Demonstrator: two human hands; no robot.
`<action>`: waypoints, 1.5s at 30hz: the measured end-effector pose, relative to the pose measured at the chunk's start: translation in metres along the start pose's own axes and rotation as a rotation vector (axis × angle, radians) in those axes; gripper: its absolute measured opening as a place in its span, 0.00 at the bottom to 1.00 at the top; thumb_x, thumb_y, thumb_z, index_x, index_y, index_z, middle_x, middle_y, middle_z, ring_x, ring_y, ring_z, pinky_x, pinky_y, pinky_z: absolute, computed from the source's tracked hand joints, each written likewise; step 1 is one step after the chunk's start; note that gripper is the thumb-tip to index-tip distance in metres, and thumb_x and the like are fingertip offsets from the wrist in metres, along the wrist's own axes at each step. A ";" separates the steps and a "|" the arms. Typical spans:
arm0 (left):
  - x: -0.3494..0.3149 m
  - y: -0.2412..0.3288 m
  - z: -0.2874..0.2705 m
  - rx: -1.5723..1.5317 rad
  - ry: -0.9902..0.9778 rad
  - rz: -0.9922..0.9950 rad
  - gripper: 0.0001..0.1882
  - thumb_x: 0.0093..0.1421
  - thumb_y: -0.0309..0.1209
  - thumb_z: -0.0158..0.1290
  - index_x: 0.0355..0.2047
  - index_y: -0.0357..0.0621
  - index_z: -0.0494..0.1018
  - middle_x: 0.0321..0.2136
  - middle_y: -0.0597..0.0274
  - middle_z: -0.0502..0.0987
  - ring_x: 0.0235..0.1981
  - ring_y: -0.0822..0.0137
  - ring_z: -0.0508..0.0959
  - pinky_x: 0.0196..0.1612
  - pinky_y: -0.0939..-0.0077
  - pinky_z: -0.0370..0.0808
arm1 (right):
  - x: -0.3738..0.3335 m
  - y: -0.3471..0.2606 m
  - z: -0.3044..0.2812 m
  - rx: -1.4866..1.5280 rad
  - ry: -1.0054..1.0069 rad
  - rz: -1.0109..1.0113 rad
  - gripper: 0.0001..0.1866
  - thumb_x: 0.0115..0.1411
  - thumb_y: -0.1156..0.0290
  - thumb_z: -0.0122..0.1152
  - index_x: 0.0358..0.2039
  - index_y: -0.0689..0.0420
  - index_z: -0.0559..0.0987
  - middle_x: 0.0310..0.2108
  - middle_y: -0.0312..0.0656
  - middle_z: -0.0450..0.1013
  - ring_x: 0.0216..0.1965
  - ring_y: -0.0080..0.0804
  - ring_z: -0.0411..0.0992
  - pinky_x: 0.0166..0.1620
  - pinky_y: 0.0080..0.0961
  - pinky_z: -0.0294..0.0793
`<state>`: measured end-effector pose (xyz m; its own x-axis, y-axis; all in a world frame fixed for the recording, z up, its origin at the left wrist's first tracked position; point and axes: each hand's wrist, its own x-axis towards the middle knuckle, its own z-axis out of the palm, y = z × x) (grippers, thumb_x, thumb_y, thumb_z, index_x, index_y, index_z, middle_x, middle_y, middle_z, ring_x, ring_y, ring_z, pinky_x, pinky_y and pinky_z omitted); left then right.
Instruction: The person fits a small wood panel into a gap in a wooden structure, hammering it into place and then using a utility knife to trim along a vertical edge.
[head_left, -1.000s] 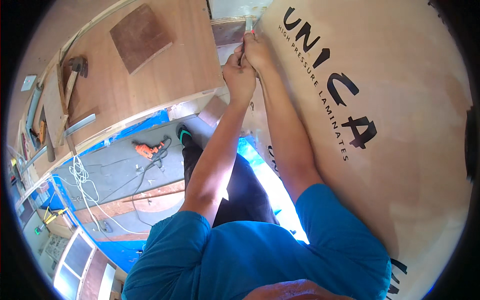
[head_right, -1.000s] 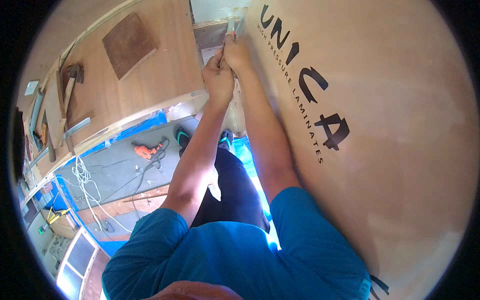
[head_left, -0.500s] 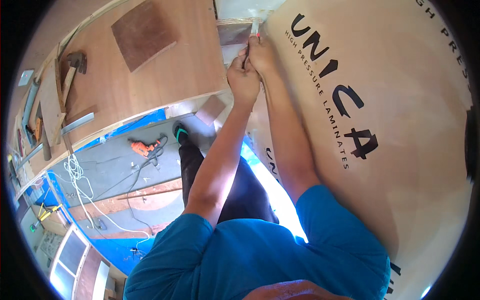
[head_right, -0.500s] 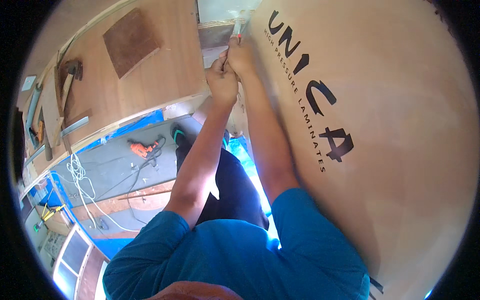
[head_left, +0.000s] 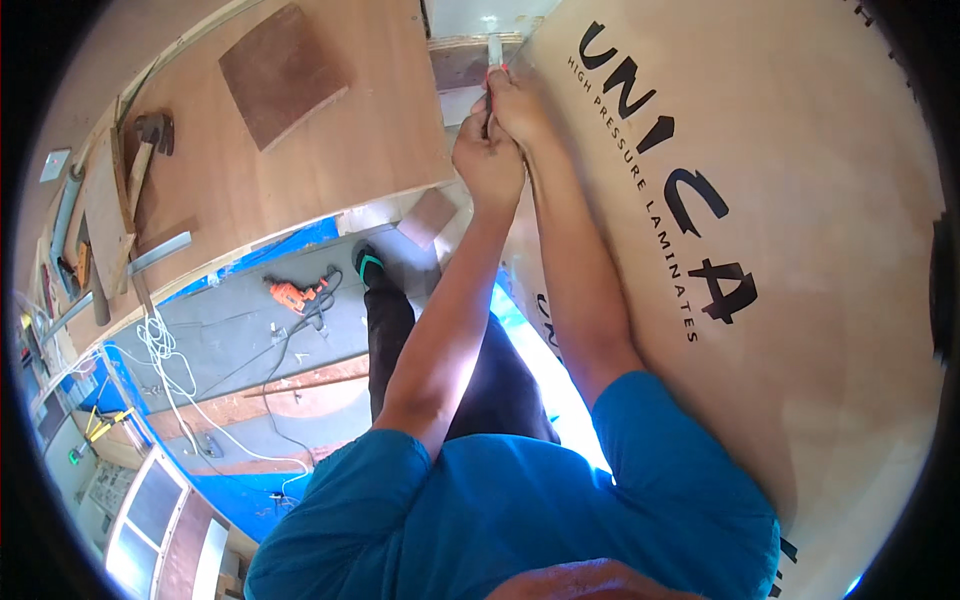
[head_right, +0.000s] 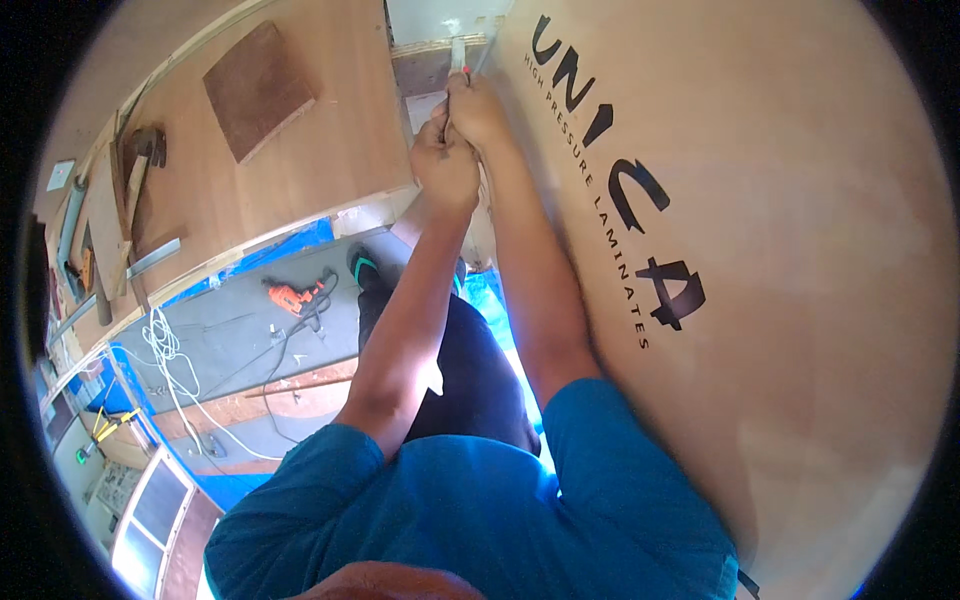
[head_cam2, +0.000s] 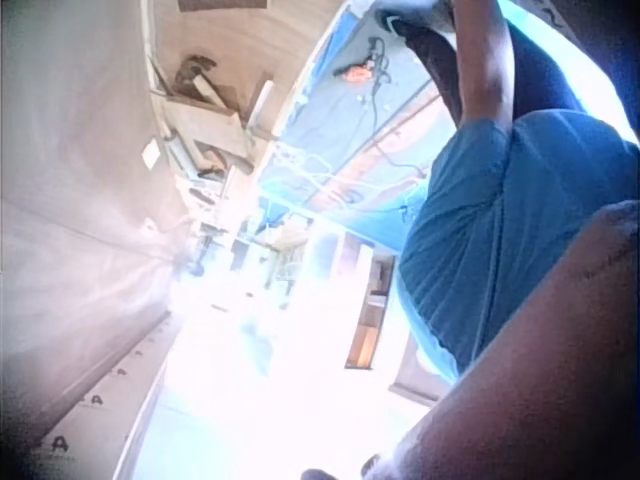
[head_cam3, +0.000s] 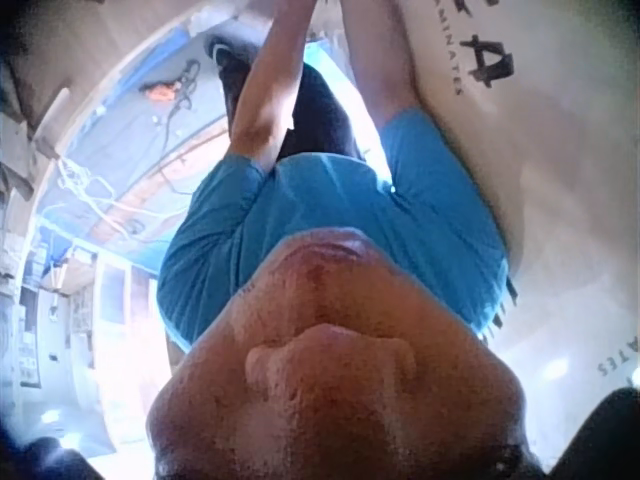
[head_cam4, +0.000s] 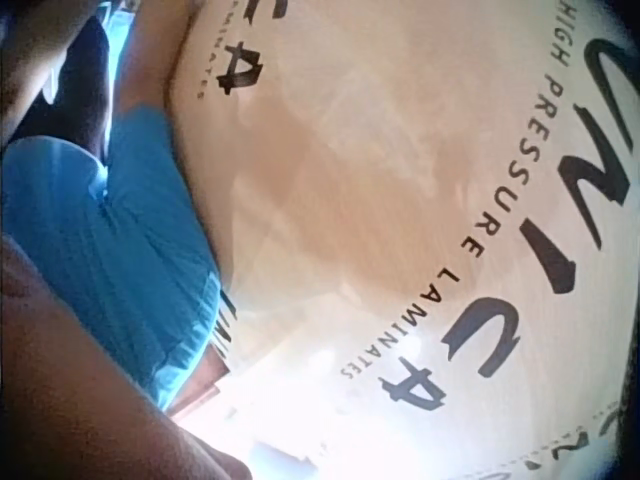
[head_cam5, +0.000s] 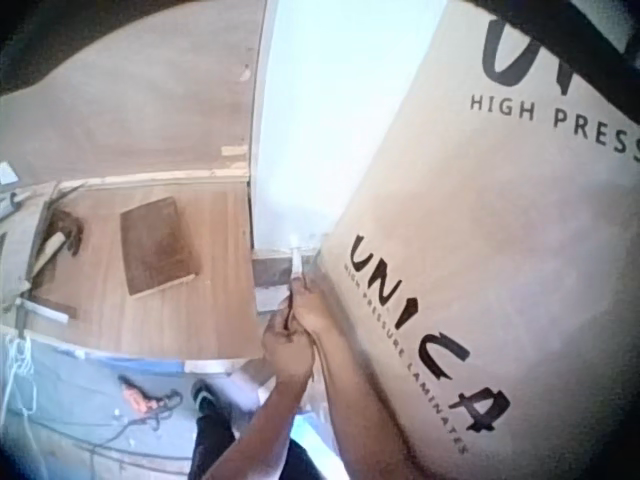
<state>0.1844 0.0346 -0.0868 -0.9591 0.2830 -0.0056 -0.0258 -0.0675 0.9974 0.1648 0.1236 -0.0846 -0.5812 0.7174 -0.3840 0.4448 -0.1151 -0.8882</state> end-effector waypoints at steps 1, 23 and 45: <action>-0.001 -0.003 0.002 -0.097 -0.007 -0.086 0.14 0.69 0.23 0.50 0.50 0.29 0.79 0.35 0.57 0.84 0.33 0.74 0.80 0.37 0.79 0.77 | -0.004 -0.008 0.000 -0.004 0.009 -0.001 0.18 0.72 0.56 0.50 0.34 0.58 0.78 0.24 0.42 0.78 0.24 0.29 0.74 0.32 0.29 0.72; -0.001 0.001 0.002 -0.132 0.058 -0.053 0.12 0.69 0.22 0.48 0.46 0.30 0.80 0.31 0.64 0.80 0.25 0.81 0.73 0.28 0.82 0.69 | -0.027 -0.045 -0.003 -0.126 0.019 0.100 0.22 0.71 0.55 0.51 0.34 0.60 0.82 0.27 0.41 0.79 0.27 0.29 0.74 0.36 0.30 0.73; -0.019 0.011 -0.013 -0.297 -0.088 -0.334 0.15 0.70 0.27 0.48 0.53 0.35 0.76 0.30 0.64 0.79 0.27 0.80 0.72 0.31 0.82 0.69 | -0.044 -0.029 -0.007 -0.125 0.010 0.025 0.16 0.72 0.56 0.54 0.42 0.58 0.79 0.27 0.37 0.79 0.24 0.24 0.70 0.31 0.25 0.71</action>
<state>0.1987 0.0165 -0.0762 -0.8575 0.4148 -0.3043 -0.4213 -0.2265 0.8782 0.1822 0.1004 -0.0406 -0.5626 0.7221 -0.4025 0.5407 -0.0469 -0.8399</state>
